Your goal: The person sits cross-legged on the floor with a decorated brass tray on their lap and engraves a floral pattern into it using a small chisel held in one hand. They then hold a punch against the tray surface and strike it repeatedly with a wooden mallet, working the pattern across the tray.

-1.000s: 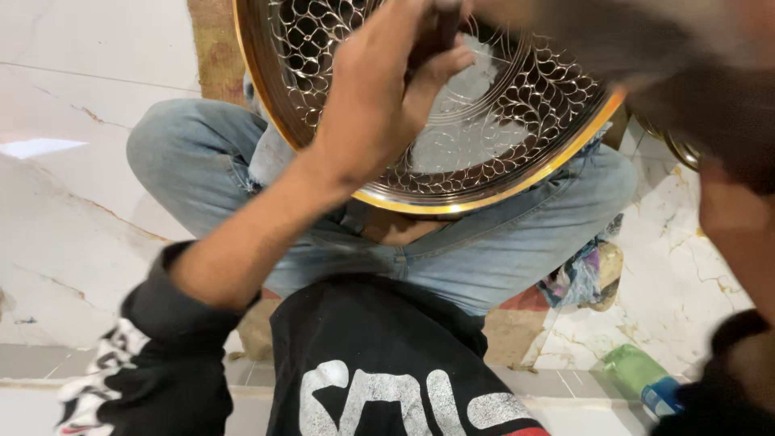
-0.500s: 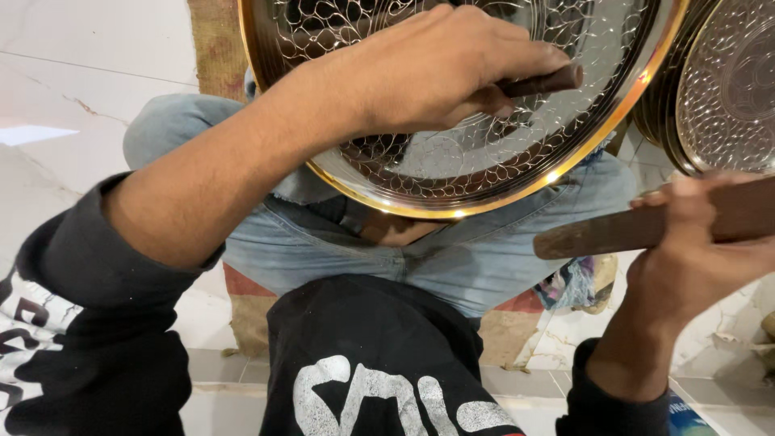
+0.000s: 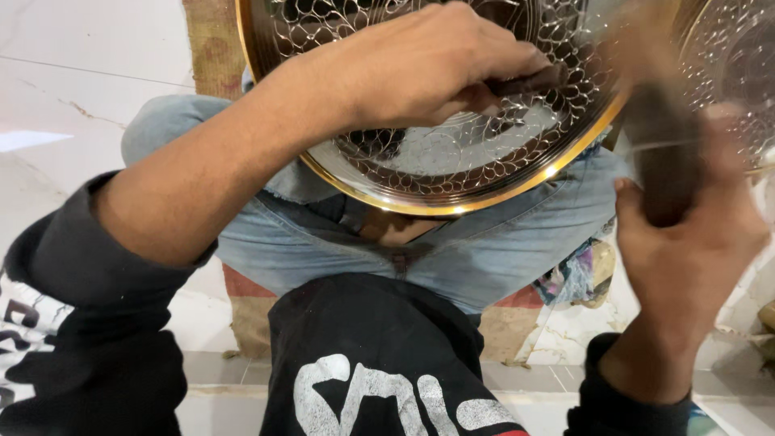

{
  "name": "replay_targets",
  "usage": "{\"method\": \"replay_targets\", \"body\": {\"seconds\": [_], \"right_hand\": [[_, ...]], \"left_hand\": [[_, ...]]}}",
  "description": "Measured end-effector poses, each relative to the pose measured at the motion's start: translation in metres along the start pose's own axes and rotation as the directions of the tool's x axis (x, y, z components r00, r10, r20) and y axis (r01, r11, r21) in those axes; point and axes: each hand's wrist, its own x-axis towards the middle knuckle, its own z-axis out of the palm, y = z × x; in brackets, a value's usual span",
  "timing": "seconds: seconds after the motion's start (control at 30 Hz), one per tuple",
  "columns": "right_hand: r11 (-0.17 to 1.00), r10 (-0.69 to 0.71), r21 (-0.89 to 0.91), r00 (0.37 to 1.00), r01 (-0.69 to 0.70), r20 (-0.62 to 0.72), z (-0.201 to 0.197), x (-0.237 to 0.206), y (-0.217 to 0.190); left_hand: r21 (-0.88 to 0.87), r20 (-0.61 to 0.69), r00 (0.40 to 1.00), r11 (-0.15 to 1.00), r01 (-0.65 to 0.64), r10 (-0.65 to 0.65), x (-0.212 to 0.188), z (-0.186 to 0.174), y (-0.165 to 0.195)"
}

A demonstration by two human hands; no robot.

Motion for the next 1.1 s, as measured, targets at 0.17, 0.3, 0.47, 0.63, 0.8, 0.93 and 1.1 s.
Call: {"method": "replay_targets", "body": {"seconds": [0.17,0.3,0.47,0.63,0.8,0.93,1.1], "right_hand": [[0.943,-0.124,-0.294,0.983,0.158,0.133,-0.011,0.02,-0.006],[0.959,-0.115,-0.238,0.976,0.157,0.182,-0.022,0.045,-0.007],[0.944,-0.19,-0.216,0.945,0.251,0.266,-0.031,0.066,-0.019],[0.942,-0.21,-0.198,0.935,0.272,0.287,-0.033,0.075,-0.033],[0.948,-0.202,-0.181,0.933,0.263,0.298,-0.037,0.077,-0.038],[0.927,-0.251,-0.192,0.913,0.323,0.322,-0.041,0.088,-0.055],[0.871,-0.306,-0.239,0.855,0.429,0.42,-0.046,0.113,-0.093]], "left_hand": [[0.098,-0.192,0.978,0.993,-0.067,0.085,-0.015,0.018,-0.001],[0.1,-0.392,0.919,0.991,0.084,-0.038,-0.033,0.029,0.017],[-0.032,-0.707,0.659,0.943,0.331,-0.255,-0.051,0.068,0.043],[-0.141,-0.787,0.512,0.908,0.394,-0.344,-0.056,0.09,0.049],[-0.193,-0.784,0.478,0.887,0.419,-0.396,-0.053,0.093,0.049],[-0.179,-0.768,0.494,0.877,0.446,-0.408,-0.053,0.091,0.053],[-0.173,-0.755,0.5,0.864,0.473,-0.425,-0.051,0.086,0.055]]}}
